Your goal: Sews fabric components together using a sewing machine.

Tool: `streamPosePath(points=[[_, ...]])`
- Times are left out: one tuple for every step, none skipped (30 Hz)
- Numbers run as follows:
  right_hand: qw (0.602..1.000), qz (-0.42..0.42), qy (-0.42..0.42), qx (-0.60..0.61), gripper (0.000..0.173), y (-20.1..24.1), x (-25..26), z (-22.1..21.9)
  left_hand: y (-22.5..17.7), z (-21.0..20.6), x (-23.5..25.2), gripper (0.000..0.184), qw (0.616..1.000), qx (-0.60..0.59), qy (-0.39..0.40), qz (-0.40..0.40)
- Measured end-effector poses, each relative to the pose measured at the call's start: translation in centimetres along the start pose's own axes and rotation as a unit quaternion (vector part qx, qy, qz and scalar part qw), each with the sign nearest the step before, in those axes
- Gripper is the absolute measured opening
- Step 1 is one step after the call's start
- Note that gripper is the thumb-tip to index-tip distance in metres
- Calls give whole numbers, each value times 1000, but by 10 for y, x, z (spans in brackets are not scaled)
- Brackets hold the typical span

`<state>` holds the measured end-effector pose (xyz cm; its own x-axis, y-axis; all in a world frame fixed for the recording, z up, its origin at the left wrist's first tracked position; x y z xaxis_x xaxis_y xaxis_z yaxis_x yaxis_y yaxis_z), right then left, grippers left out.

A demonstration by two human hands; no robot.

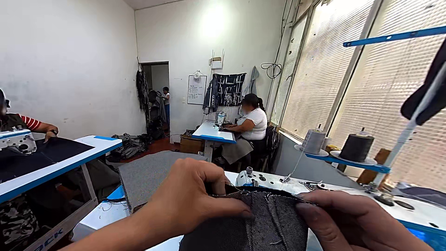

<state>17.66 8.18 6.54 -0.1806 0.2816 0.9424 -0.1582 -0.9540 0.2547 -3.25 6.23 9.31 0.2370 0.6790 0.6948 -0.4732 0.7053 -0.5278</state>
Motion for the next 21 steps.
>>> streamPosePath(points=[[1000,-4,-11,-1,16,0,1,1,-5,2,1,38,999,4,-28,-19],[1000,-10,-23,2,15,-1,1,1,-11,4,2,37,998,10,-51,-43],[999,-19,-36,8,14,-2,2,1,-16,6,3,33,995,20,-67,-70],[998,-26,-48,14,13,-2,3,0,-22,8,4,30,992,40,-70,-95],[998,-31,-59,17,13,-3,3,-3,-26,8,5,38,990,61,-57,-112],[997,-35,-69,18,13,-3,3,-5,-29,8,7,51,989,78,-37,-122],[996,-36,-78,16,14,-2,2,-7,-31,8,8,56,987,90,-18,-135],[996,-36,-86,11,14,-2,2,-9,-33,7,8,47,982,107,-3,-154],[995,-34,-91,5,14,-1,1,-10,-33,6,8,34,977,124,10,-172],[995,-31,-95,-1,15,-1,0,-12,-32,5,7,27,974,137,22,-179],[995,-29,-95,-6,16,-1,0,-13,-30,5,7,24,973,142,31,-178],[995,-26,-95,-8,17,-1,-1,-14,-27,4,8,23,975,142,39,-169],[995,-21,-96,-10,19,-2,-2,-15,-24,4,8,22,977,138,48,-154],[995,-16,-98,-12,20,-2,-4,-17,-21,3,10,22,981,130,55,-135],[995,-10,-100,-14,21,-3,-5,-18,-19,1,12,23,983,124,65,-117],[995,-3,-102,-18,21,-3,-6,-19,-19,-1,13,25,984,121,78,-104],[994,4,-102,-24,22,-2,-7,-21,-22,-4,15,27,982,126,90,-106],[994,11,-102,-33,23,-1,-7,-22,-27,-7,15,30,978,138,97,-119],[993,17,-104,-45,24,-1,-8,-23,-32,-11,16,35,974,160,97,-131],[992,23,-105,-58,25,-1,-8,-23,-37,-15,15,42,969,187,93,-136],[991,26,-108,-72,26,-1,-9,-23,-39,-20,14,49,965,205,86,-137]])
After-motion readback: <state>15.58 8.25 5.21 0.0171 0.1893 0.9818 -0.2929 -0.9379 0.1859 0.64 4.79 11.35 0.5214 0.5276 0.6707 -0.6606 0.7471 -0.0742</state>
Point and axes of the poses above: each hand's wrist, its own x-axis towards the middle knuckle, its own z-axis out of the back of the hand, y = z × x, the point moved 7 cm from there along x, towards the middle knuckle, and after that the axes turned 2 degrees about -x, right-handed, at the moved point
